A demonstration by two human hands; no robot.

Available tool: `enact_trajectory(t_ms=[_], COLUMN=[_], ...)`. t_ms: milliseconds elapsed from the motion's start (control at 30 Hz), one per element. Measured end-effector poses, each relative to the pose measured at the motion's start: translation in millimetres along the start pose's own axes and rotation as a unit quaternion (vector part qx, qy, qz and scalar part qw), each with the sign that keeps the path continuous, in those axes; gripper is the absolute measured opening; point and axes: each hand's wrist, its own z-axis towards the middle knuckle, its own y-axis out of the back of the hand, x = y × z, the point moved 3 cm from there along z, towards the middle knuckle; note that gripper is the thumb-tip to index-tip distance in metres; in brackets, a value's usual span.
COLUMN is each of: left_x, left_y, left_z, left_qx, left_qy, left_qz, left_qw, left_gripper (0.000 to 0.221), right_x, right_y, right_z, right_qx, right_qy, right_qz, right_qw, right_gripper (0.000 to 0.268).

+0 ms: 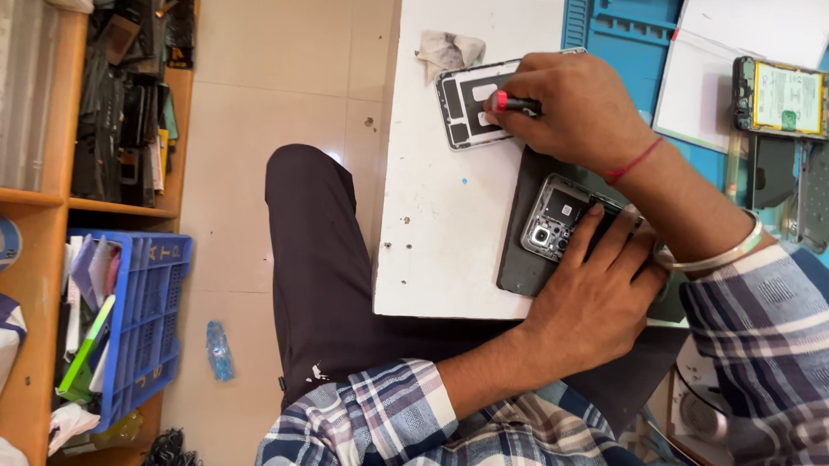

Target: The person is repairing a smartphone by using a screwdriver to remove screws from the device's internal frame. They carefully unscrew multiple fasteners, place them into a nearby phone casing, and then inspect the phone's exterior.

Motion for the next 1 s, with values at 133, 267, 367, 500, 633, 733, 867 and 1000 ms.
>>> enact_trajectory(t_ms=[133,267,367,500,633,733,867,1000], left_x=[-2,2,1,-1,-6,-3,3,12], left_y=[2,-2,1,2,0,-2,-1,2], left_z=[3,7,1,8,10,12,19,29], left_qx=[0.014,0.05,0.026,0.002,-0.007,-0.003,0.02,0.009], left_qy=[0.008,0.015,0.025,0.029,0.024,0.031,0.03,0.022], left_qz=[0.0,0.001,-0.038,-0.075,-0.062,-0.056,-0.039,0.0], left_qw=[1.0,0.999,0.999,0.997,0.998,0.998,0.999,1.0], left_gripper=[0.043,0.051,0.069,0.083,0.084,0.082,0.066,0.045], right_x=[9,3,-18,-38,-9,26,45,50], right_y=[4,19,53,104,76,28,11,22], right_z=[0,-11,-55,-153,-239,-271,-266,-253], right_qx=[0.001,-0.022,-0.062,-0.19,-0.213,-0.205,-0.269,-0.264], right_qy=[0.051,0.078,-0.016,-0.197,-0.32,-0.444,-0.38,-0.342], right_qz=[-0.043,-0.045,0.189,0.28,0.341,0.312,0.236,0.145], right_qw=[0.998,0.996,0.98,0.92,0.858,0.815,0.853,0.89], right_gripper=[0.015,0.011,0.005,0.011,0.005,0.007,0.005,0.008])
